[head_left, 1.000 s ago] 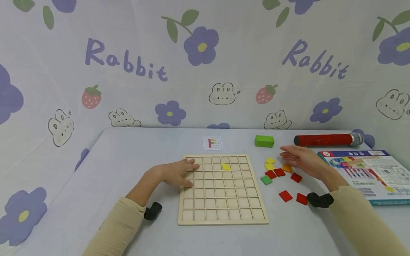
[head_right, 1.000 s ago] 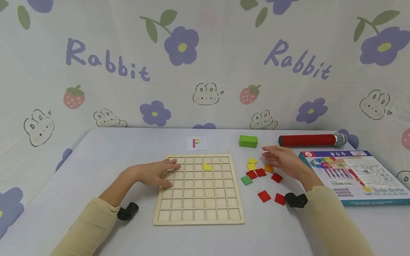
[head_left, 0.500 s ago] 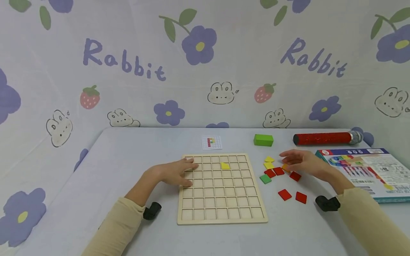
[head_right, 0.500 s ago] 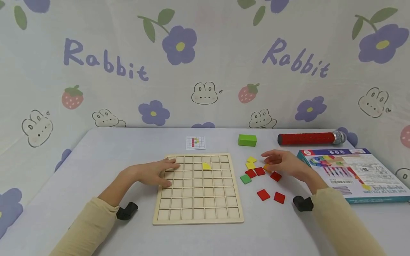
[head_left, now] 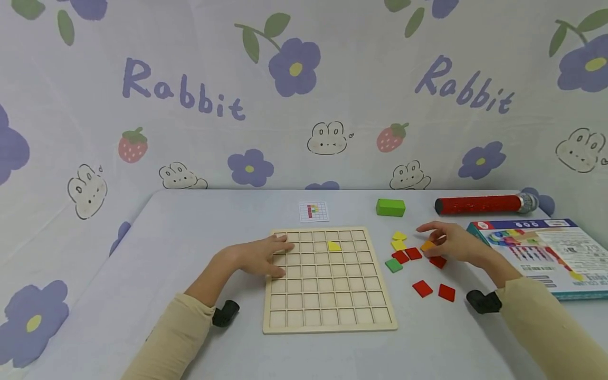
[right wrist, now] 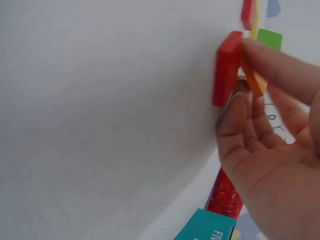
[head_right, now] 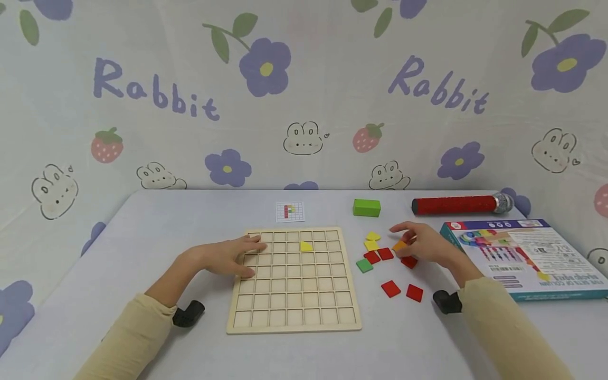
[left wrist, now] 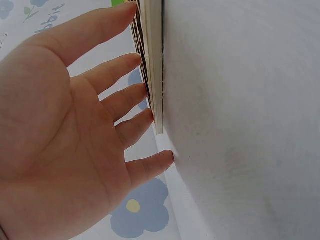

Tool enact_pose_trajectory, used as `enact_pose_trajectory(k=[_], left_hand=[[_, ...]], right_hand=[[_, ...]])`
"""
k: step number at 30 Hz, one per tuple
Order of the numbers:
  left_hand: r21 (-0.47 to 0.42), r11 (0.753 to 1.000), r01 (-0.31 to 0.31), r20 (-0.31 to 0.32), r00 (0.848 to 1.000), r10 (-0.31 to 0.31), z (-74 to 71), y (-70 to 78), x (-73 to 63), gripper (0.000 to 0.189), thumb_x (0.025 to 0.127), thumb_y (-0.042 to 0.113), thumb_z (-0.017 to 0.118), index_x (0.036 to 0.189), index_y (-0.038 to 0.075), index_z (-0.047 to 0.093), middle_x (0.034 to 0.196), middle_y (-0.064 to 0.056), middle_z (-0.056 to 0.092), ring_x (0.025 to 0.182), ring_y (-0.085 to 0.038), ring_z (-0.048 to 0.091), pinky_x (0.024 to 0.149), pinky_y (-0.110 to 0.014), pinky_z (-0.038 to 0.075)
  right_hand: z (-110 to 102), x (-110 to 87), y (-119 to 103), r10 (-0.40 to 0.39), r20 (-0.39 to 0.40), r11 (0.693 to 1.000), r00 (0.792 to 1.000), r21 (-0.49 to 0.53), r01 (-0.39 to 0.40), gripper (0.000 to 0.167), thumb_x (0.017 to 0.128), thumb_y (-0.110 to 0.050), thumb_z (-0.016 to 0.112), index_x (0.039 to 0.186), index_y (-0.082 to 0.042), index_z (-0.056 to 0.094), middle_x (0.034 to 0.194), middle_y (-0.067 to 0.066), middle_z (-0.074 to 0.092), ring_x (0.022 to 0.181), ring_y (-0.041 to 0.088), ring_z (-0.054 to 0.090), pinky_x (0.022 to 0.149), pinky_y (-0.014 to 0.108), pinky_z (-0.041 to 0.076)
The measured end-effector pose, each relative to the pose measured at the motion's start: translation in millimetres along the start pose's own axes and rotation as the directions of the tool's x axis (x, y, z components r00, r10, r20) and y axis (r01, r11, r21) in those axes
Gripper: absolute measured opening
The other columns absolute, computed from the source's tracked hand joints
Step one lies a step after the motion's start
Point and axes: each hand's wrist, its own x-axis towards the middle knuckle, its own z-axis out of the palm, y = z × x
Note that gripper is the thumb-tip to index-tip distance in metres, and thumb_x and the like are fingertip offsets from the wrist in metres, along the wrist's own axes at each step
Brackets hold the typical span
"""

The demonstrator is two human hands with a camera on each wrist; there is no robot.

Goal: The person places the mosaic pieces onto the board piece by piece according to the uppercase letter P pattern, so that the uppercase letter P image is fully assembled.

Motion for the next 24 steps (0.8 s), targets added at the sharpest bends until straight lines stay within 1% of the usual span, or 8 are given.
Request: enact_pose_trajectory(k=[5, 7, 10, 14, 17, 24], left_hand=[[-0.002, 1.0, 0.001, -0.003, 1.0, -0.001, -0.3, 0.2, -0.4, 0.067, 0.094, 0.027, 0.062, 0.15, 0.008, 0.031, 0.157, -0.015, 0.012, 0.143, -0.033, 0.004, 0.113, -0.049, 0.013], [-0.006, 1.0, 0.0, -0.003, 1.0, 0.0, -0.4, 0.3, -0.5, 0.066, 0.094, 0.027, 0.062, 0.15, 0.008, 0.031, 0.157, -0.015, 0.012, 0.143, -0.033, 0.004, 0.113, -0.049, 0.013], [-0.008, 1.0, 0.006, -0.004, 1.0, -0.006, -0.5, 0.1, -0.5, 0.066, 0.094, 0.027, 0.062, 0.149, 0.009, 0.031, 0.157, -0.014, 0.013, 0.143, -0.032, 0.004, 0.113, -0.049, 0.013], [-0.007, 1.0, 0.013, -0.004, 1.0, -0.013, -0.7, 0.4, -0.4, 0.066, 0.094, 0.027, 0.062, 0.15, 0.009, 0.032, 0.157, -0.014, 0.013, 0.143, -0.032, 0.005, 0.112, -0.049, 0.013], [-0.01, 1.0, 0.012, -0.005, 1.0, -0.012, -0.7, 1.3, -0.9, 0.065, 0.093, 0.026, 0.062, 0.149, 0.009, 0.032, 0.157, -0.014, 0.013, 0.143, -0.032, 0.005, 0.112, -0.05, 0.014], [-0.005, 1.0, 0.014, -0.008, 1.0, -0.014, -0.5, 2.6, -1.7, 0.063, 0.093, 0.026, 0.062, 0.149, 0.012, 0.035, 0.157, -0.013, 0.013, 0.143, -0.032, 0.005, 0.112, -0.051, 0.015]], right_hand=[[-2.4, -0.9, -1.4, 0.054, 0.008, 0.998, 0.999, 0.027, -0.054, 0.048, 0.086, -0.014, 0.071, 0.128, 0.001, 0.055, 0.102, 0.016, 0.057, 0.09, 0.027, 0.053, 0.072, 0.032, 0.051], [-2.7, -0.8, -0.8, 0.065, 0.006, 0.997, 0.998, 0.046, -0.065, 0.045, 0.087, -0.016, 0.069, 0.127, 0.001, 0.056, 0.104, 0.018, 0.059, 0.087, 0.026, 0.056, 0.072, 0.032, 0.05], [-3.5, -1.0, -1.5, 0.077, -0.02, 0.993, 0.997, 0.091, -0.075, 0.044, 0.088, -0.019, 0.069, 0.126, 0.0, 0.057, 0.108, 0.02, 0.06, 0.084, 0.025, 0.057, 0.071, 0.032, 0.05], [-5.2, -1.6, -7.3, 0.065, -0.048, 0.99, 0.997, 0.132, -0.058, 0.045, 0.09, -0.023, 0.067, 0.127, 0.0, 0.056, 0.117, 0.023, 0.058, 0.087, 0.026, 0.058, 0.074, 0.032, 0.05], [-5.7, -1.7, -14.0, 0.046, -0.038, 0.99, 0.998, 0.135, -0.041, 0.046, 0.091, -0.024, 0.066, 0.128, 0.002, 0.055, 0.119, 0.023, 0.058, 0.089, 0.025, 0.059, 0.077, 0.032, 0.05], [-1.3, 0.3, -33.7, 0.029, -0.005, 0.986, 1.0, 0.163, -0.028, 0.045, 0.09, -0.022, 0.068, 0.126, 0.003, 0.057, 0.115, 0.018, 0.062, 0.093, 0.024, 0.062, 0.08, 0.033, 0.053]])
